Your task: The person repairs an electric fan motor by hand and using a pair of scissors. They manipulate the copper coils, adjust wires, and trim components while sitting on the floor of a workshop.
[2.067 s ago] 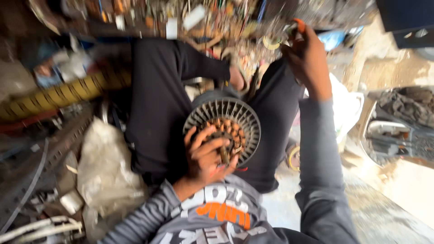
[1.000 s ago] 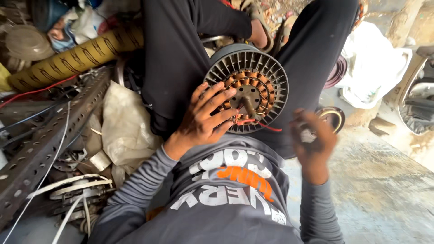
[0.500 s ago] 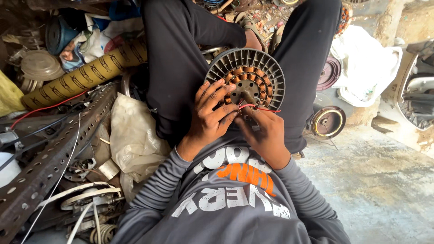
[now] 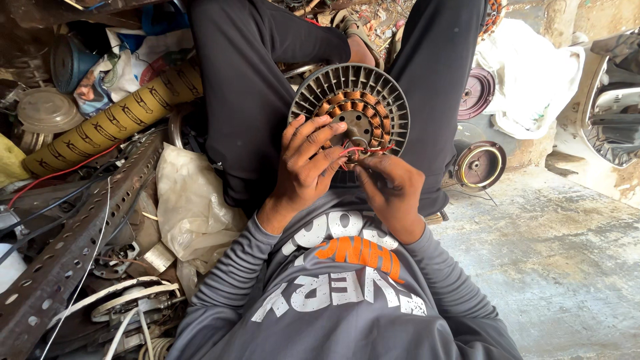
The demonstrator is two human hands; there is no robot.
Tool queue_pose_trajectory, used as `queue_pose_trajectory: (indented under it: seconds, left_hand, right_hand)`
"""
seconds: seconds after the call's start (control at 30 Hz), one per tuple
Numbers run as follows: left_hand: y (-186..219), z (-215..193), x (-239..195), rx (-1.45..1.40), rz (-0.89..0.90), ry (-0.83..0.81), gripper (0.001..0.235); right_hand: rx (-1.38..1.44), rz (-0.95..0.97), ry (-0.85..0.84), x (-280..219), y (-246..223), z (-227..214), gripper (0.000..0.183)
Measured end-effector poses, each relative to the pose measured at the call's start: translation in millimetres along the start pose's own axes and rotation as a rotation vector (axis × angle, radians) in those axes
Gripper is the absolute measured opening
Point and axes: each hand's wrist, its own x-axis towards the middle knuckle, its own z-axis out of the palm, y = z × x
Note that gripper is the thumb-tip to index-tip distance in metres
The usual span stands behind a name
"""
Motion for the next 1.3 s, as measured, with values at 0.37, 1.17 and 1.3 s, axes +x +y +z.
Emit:
queue_pose_trajectory:
  seconds: [0.37,1.17,1.3]
  left_hand:
    - [-2,0,2,-0.002,0.048,-0.039,0.013]
    - [4,24,1,0.117,0.101,-0.114,0.007]
    - [6,17,1,0.082,0.061,-0.172,0.010]
  right_hand:
    - [-0.055,-0.082,-0.087,18,-8,-17,0.024]
    - [0.099,0.069,-0.001,-11,40,-27,0.012]
    - [0.117,0.084,-0.004,-12,43,-25,0.011]
